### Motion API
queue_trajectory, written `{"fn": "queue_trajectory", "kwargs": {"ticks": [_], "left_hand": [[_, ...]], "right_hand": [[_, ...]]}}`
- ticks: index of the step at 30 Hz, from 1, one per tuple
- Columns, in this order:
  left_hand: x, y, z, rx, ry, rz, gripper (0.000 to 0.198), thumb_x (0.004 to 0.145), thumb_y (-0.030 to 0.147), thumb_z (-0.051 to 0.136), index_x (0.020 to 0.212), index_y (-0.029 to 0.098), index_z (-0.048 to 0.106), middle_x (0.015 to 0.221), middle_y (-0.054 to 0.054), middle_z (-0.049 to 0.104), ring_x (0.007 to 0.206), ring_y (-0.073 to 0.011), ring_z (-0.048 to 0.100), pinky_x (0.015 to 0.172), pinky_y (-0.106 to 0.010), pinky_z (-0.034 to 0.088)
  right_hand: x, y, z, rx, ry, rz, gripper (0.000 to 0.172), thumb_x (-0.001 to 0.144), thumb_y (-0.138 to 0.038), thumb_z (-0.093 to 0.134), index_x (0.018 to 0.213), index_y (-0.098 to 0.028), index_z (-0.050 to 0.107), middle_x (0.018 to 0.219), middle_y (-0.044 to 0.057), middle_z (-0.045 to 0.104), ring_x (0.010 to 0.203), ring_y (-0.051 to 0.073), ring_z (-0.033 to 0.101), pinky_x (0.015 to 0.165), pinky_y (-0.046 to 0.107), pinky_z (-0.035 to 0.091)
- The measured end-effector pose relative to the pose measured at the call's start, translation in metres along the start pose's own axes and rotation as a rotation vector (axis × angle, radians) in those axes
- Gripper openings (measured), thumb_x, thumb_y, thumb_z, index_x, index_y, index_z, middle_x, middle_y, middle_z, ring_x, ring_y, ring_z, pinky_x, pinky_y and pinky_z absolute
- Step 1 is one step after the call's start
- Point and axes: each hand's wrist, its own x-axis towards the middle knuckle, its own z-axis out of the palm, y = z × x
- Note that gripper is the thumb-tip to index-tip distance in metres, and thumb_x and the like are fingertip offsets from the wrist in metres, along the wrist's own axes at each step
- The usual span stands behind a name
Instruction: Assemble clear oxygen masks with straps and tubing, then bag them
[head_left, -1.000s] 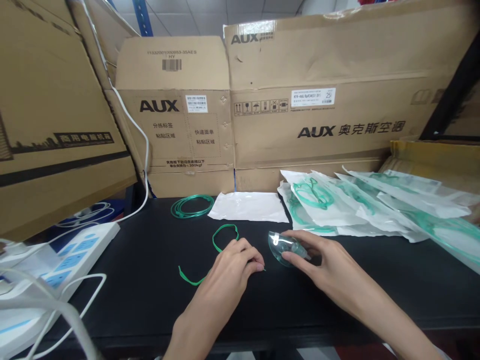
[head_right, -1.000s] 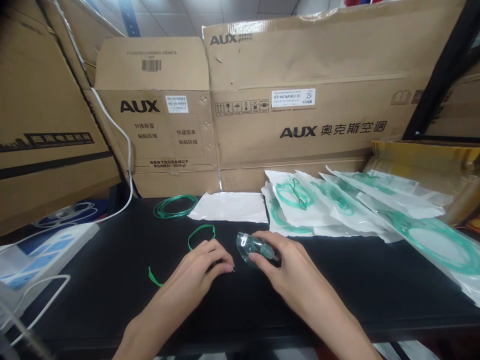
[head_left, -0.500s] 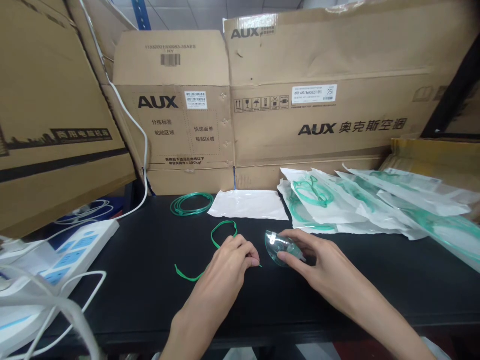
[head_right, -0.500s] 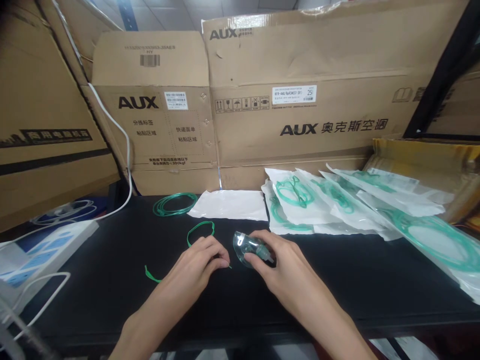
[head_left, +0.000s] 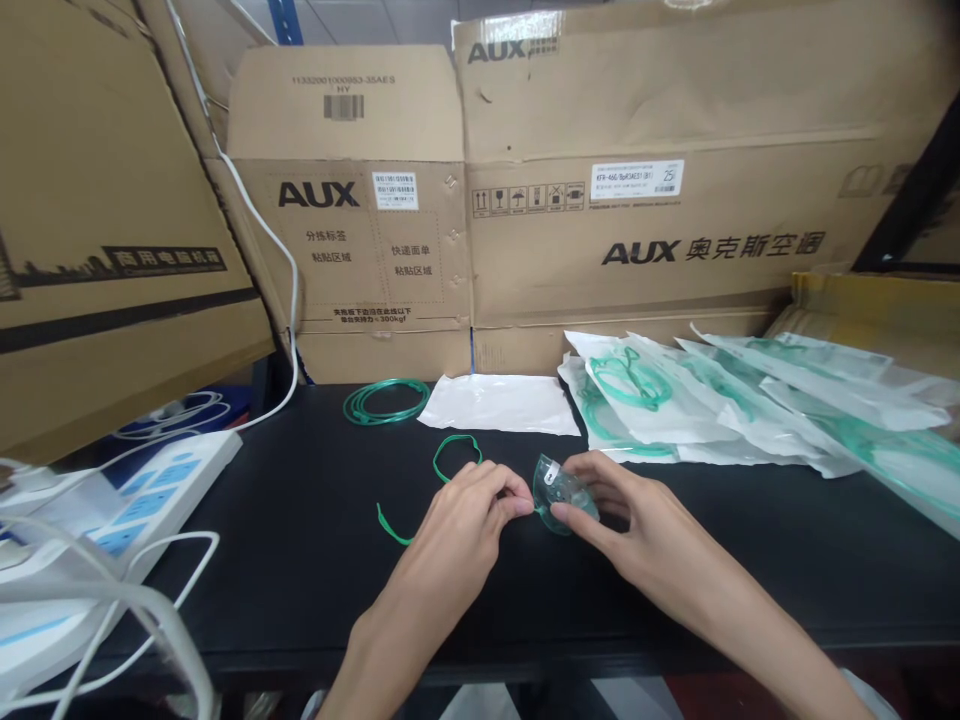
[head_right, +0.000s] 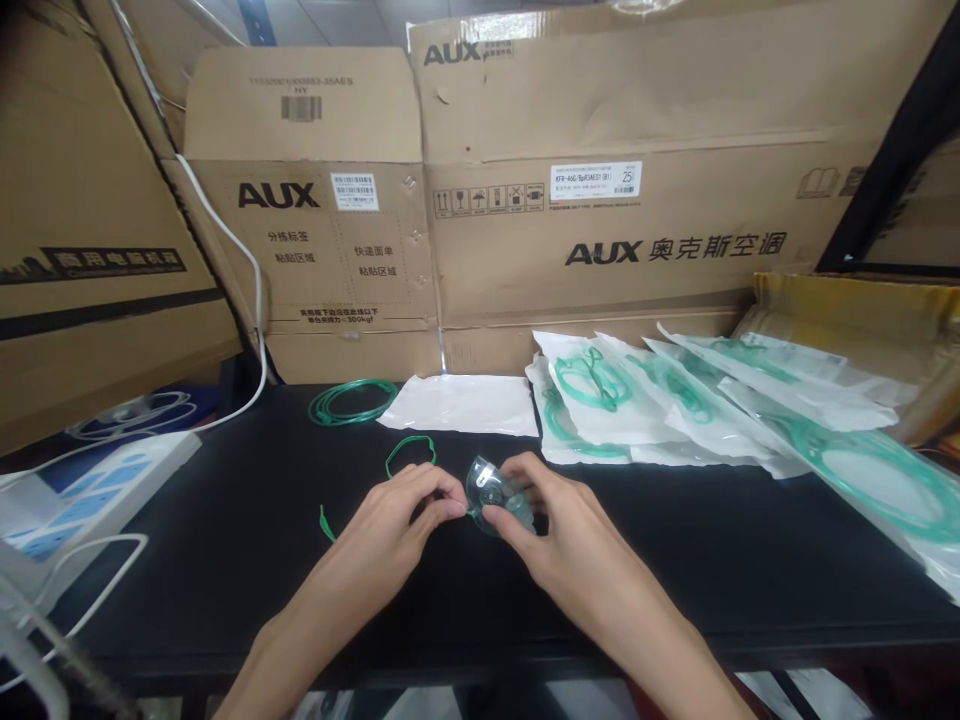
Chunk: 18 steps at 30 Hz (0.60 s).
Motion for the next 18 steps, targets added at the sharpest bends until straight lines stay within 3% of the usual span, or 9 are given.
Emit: {"fn": "queue_trajectory", "kwargs": {"ticks": [9, 18], "left_hand": [[-0.0014, 0.0023, -0.0028, -0.025, 0.003, 0.027, 0.022, 0.101, 0.011, 0.046, 0.090, 0.024, 0.061, 0.091, 0.004, 0.064, 0.092, -0.0161, 0.057, 0.087, -0.030, 0.037], [-0.0015, 0.0043, -0.0023, -0.046, 0.013, 0.022, 0.022, 0.101, 0.011, 0.047, 0.089, 0.024, 0.061, 0.090, 0.006, 0.064, 0.089, -0.0139, 0.056, 0.082, -0.027, 0.037]], "right_hand": [[-0.0007, 0.0030, 0.0012, 0.048, -0.006, -0.025, 0.027, 0.093, -0.048, 0.064, 0.111, -0.028, 0.059, 0.108, 0.002, 0.070, 0.097, 0.021, 0.067, 0.088, 0.037, 0.056], [0.0005, 0.0042, 0.0014, 0.031, -0.001, -0.021, 0.029, 0.093, -0.049, 0.064, 0.112, -0.028, 0.060, 0.103, 0.002, 0.070, 0.095, 0.022, 0.067, 0.087, 0.038, 0.056]]}}
